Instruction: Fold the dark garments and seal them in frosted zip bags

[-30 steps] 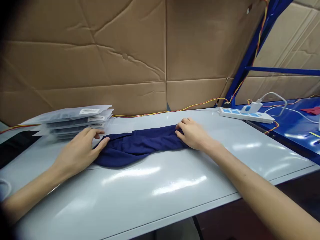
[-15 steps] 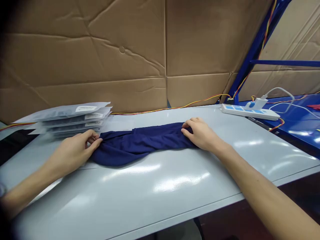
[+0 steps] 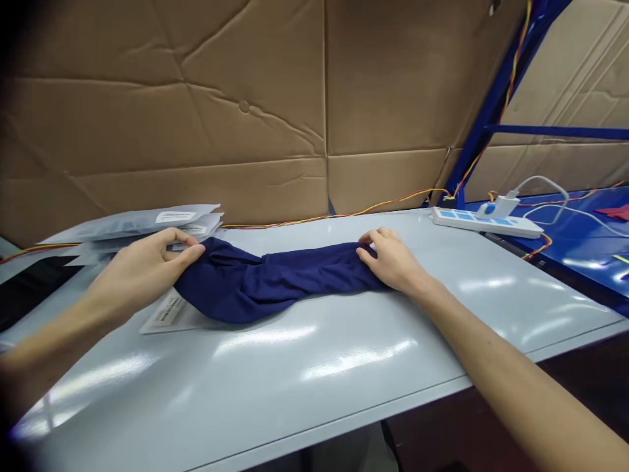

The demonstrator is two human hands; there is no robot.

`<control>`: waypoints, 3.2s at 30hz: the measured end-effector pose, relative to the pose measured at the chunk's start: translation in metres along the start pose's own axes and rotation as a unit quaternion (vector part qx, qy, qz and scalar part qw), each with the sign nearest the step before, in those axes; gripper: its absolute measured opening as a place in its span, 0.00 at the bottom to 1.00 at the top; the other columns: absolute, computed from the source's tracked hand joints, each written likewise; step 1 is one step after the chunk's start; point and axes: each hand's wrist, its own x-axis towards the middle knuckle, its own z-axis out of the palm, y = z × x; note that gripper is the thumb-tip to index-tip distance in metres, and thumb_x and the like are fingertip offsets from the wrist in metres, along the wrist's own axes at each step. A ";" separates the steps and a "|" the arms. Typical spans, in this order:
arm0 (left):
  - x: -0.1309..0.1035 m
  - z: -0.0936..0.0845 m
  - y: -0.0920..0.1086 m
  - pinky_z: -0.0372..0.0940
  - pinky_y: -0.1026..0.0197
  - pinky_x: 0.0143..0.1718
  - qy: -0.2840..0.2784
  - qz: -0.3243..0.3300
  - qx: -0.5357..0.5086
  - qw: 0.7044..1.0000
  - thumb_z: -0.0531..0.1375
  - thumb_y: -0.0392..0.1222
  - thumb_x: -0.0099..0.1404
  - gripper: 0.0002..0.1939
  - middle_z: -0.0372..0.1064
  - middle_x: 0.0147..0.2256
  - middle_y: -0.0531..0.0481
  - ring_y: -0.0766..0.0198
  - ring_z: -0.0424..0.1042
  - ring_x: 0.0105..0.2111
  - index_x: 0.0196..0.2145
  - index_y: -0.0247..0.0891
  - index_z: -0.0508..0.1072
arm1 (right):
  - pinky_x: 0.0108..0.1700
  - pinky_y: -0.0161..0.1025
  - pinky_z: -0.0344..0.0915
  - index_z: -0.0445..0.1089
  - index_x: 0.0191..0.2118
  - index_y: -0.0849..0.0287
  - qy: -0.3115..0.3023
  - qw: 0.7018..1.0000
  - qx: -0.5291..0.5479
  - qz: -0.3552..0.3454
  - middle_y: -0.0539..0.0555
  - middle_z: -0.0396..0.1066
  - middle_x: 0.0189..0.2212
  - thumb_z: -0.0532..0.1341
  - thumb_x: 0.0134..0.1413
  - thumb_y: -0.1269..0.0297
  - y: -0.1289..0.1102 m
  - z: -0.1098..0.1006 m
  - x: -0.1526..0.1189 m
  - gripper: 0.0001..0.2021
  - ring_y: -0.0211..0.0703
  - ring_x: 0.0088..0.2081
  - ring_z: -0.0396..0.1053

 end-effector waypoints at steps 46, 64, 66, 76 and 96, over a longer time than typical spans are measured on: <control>0.004 0.039 -0.007 0.52 0.46 0.67 -0.132 0.288 0.046 0.948 0.51 0.64 0.69 0.33 0.58 0.67 0.48 0.50 0.56 0.67 0.64 0.46 0.63 | 0.46 0.47 0.70 0.67 0.55 0.53 0.009 0.984 0.162 0.073 0.54 0.72 0.39 0.60 0.59 0.51 0.001 -0.004 0.001 0.21 0.48 0.40 0.73; -0.003 0.052 0.001 0.57 0.47 0.64 -0.162 0.313 0.058 0.934 0.54 0.65 0.66 0.36 0.63 0.64 0.44 0.49 0.60 0.64 0.65 0.42 0.63 | 0.29 0.41 0.70 0.70 0.52 0.52 -0.014 0.943 0.301 0.143 0.55 0.77 0.35 0.64 0.55 0.52 -0.041 -0.044 0.014 0.20 0.48 0.32 0.74; -0.004 0.055 0.005 0.56 0.47 0.64 -0.158 0.314 0.067 0.934 0.54 0.64 0.67 0.36 0.63 0.63 0.43 0.49 0.60 0.64 0.64 0.41 0.63 | 0.32 0.41 0.71 0.71 0.52 0.53 -0.012 0.946 0.302 0.119 0.55 0.77 0.37 0.65 0.54 0.52 -0.053 -0.049 0.019 0.21 0.47 0.35 0.74; -0.011 0.070 0.024 0.60 0.45 0.61 -0.145 0.317 0.020 0.937 0.54 0.64 0.67 0.35 0.66 0.61 0.40 0.45 0.63 0.62 0.62 0.39 0.65 | 0.37 0.41 0.69 0.69 0.51 0.56 -0.047 0.970 0.236 0.029 0.53 0.75 0.38 0.63 0.55 0.55 -0.133 -0.031 0.038 0.19 0.44 0.36 0.72; -0.004 0.046 -0.001 0.65 0.49 0.51 -0.092 0.275 0.032 0.956 0.51 0.50 0.69 0.16 0.75 0.48 0.47 0.50 0.70 0.53 0.46 0.43 0.74 | 0.38 0.40 0.62 0.69 0.35 0.54 -0.119 0.982 0.113 -0.099 0.51 0.75 0.32 0.54 0.63 0.60 -0.083 0.004 0.019 0.09 0.44 0.34 0.69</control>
